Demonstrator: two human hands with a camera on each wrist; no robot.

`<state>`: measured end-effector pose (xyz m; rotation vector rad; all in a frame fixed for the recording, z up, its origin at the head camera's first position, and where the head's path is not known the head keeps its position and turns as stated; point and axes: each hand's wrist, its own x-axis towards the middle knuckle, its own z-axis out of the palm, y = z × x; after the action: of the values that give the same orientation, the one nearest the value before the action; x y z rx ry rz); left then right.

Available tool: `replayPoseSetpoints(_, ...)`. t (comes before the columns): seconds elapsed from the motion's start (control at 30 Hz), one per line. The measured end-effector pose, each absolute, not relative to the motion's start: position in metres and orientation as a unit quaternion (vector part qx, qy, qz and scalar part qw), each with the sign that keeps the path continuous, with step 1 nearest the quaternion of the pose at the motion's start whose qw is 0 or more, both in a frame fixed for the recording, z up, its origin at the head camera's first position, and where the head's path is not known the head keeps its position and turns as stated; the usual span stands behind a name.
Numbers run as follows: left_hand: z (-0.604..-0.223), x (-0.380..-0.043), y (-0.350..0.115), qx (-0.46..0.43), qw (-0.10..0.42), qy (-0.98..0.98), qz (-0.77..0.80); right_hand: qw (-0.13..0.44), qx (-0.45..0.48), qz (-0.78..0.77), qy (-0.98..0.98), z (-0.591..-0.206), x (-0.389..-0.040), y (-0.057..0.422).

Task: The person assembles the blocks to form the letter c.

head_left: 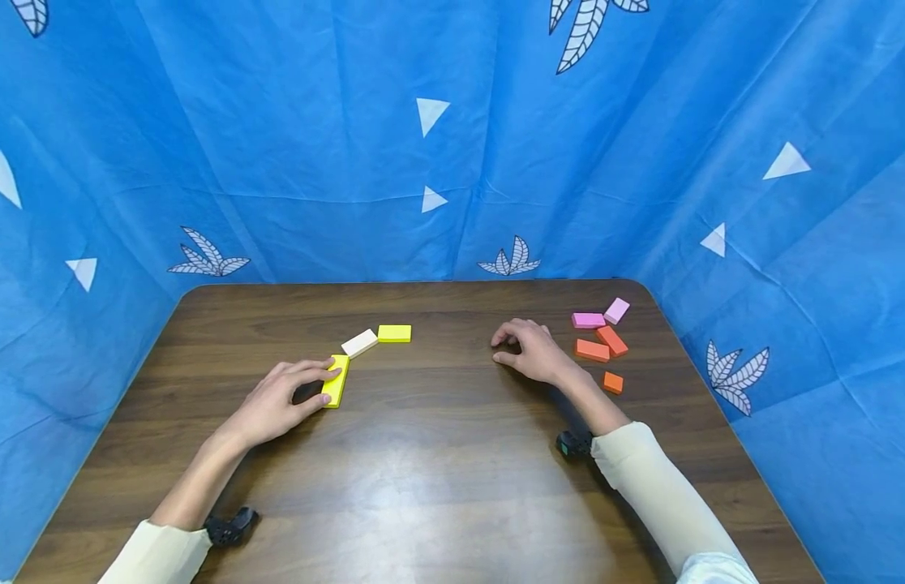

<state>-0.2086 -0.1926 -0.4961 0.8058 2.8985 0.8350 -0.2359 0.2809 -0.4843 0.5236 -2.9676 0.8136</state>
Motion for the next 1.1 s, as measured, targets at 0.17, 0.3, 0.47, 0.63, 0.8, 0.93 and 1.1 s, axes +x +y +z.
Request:
replayPoseSetpoints(0.17, -0.496, -0.209, -0.192, 0.258, 0.007, 0.929, 0.267, 0.032, 0.145, 0.271, -0.951, -0.488, -0.221, 0.308)
replayPoseSetpoints(0.3, -0.498, -0.209, -0.192, 0.266, -0.003, 0.924, 0.273, 0.048, 0.129, 0.277, -0.951, -0.488, -0.209, 0.329)
replayPoseSetpoints(0.47, -0.501, -0.21, -0.191, 0.269, -0.004, 0.922, 0.279, 0.074, 0.113, 0.277, -0.951, -0.484, -0.195, 0.357)
replayPoseSetpoints(0.63, -0.501, -0.21, -0.19, 0.265, 0.002, 0.923, 0.28, 0.081, 0.077, 0.271, -0.956, -0.481, -0.183, 0.384)
replayPoseSetpoints(0.8, -0.5, -0.21, -0.19, 0.26, 0.008, 0.925, 0.276, 0.08, 0.039, 0.249, -0.964, -0.479, -0.174, 0.408)
replayPoseSetpoints(0.93, -0.501, -0.209, -0.19, 0.265, 0.001, 0.924, 0.276, 0.077, 0.021, 0.243, -0.967, -0.48, -0.169, 0.417)
replayPoseSetpoints(1.1, -0.5, -0.208, -0.191, 0.266, -0.002, 0.923, 0.279, 0.077, 0.008, 0.241, -0.967, -0.485, -0.164, 0.421)
